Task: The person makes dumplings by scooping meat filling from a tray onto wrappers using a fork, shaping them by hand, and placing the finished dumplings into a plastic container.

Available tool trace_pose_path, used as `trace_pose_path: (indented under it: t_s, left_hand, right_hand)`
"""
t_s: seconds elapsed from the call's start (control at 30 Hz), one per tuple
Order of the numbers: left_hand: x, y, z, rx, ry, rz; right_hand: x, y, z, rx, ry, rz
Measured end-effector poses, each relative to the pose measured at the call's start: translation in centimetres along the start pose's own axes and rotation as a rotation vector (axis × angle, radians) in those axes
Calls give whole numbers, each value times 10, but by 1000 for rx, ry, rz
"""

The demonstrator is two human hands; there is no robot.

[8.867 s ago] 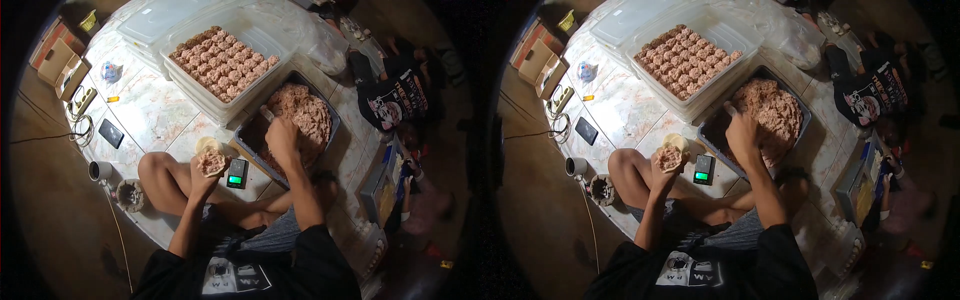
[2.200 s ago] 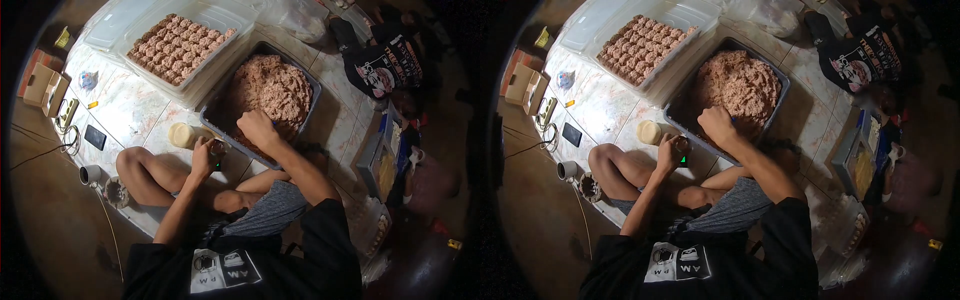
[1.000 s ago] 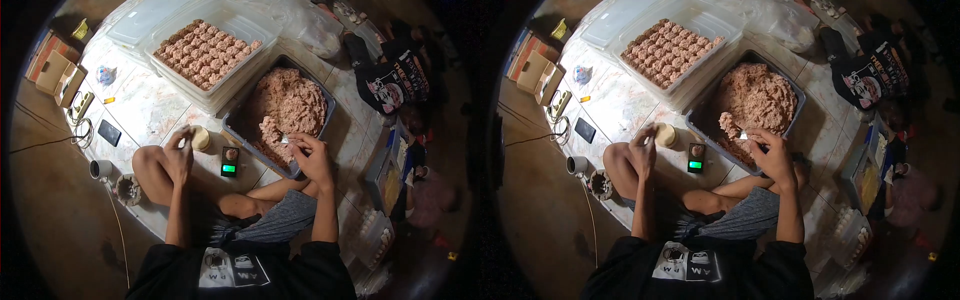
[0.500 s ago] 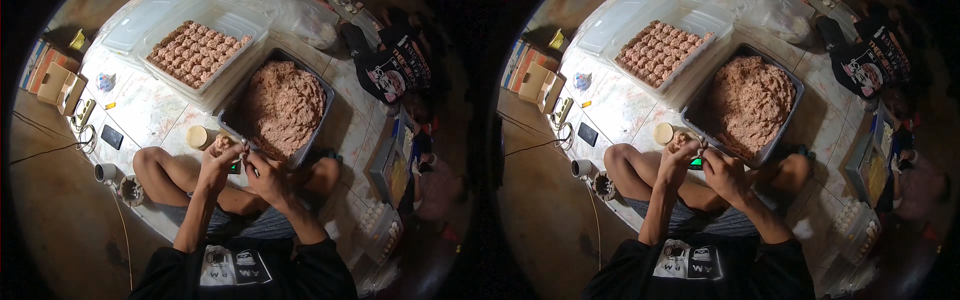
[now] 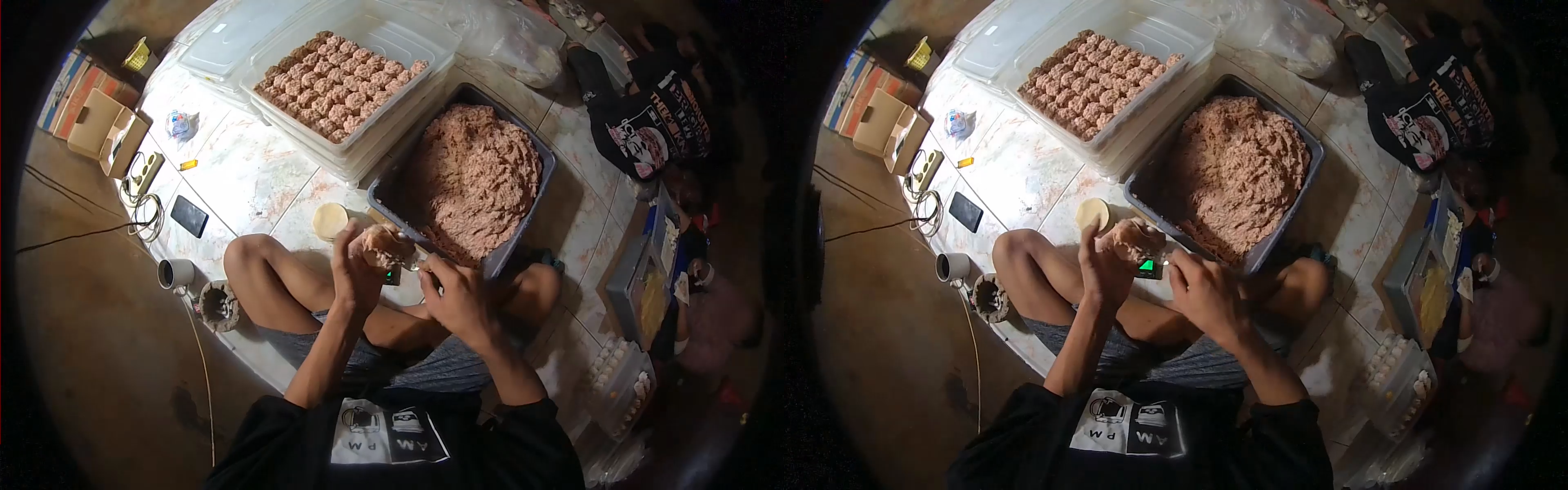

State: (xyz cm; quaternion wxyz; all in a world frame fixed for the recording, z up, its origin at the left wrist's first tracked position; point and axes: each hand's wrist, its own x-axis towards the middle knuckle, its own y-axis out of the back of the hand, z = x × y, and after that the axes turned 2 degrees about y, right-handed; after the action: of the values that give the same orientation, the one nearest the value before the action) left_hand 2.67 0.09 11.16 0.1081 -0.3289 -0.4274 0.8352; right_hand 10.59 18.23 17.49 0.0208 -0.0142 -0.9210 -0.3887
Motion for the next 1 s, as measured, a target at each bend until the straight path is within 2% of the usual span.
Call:
trace_pose_path:
  t_s: [0.03, 0.13, 0.17, 0.27, 0.33, 0.4, 0.43, 0.47, 0.5, 0.57, 0.6, 0.63, 0.73, 0.77, 0.87, 0.93, 1.0]
  left_hand:
    - [0, 1, 0, 1, 3, 5]
    - [-4, 6, 11, -21, -51, -2]
    - [-4, 6, 10, -89, 6, 107]
    - [-2, 8, 0, -14, 8, 63]
    - [-2, -2, 11, -97, 10, 155]
    - [-9, -1, 17, -72, -39, 218]
    - [-2, 14, 12, -68, -6, 118]
    - [3, 25, 4, -73, 20, 131]
    - [7, 25, 1, -76, 44, 139]
    - [8, 30, -3, -122, 64, 202]
    - [-1, 31, 6, -13, 14, 151]
    - [1, 25, 8, -13, 15, 182]
    - [-4, 20, -4, 4, 72, 225]
    - [0, 20, -8, 11, 88, 219]
    - [6, 51, 9, -25, -134, 101]
    - [6, 56, 22, 42, -140, 215]
    - [12, 55, 23, 104, -113, 252]
  right_hand:
    - [2, 5, -1, 42, -61, -48]
    - [-1, 16, -23, 25, 9, 103]
    - [-1, 9, -24, 13, 23, 85]
    - [1, -11, -13, -62, 41, 41]
    - [1, -10, -5, -161, 17, 9]
    - [3, -10, -11, -79, 57, 64]
    - [-2, -11, -19, -34, 65, 88]
    - [1, -12, -23, 0, 92, 118]
    - [6, -15, -24, -40, -43, 14]
    - [0, -11, -17, -150, 4, 54]
    - [4, -6, -12, -212, 45, 75]
    - [6, -2, -19, -67, 0, 100]
    - [9, -30, -3, -2, 8, -22]
    - [6, -24, 3, -130, -19, -46]
    - [22, 8, 14, -264, -141, -2]
    - [39, 9, 44, -211, -87, 153]
    - [63, 1, 71, -328, -126, -33]
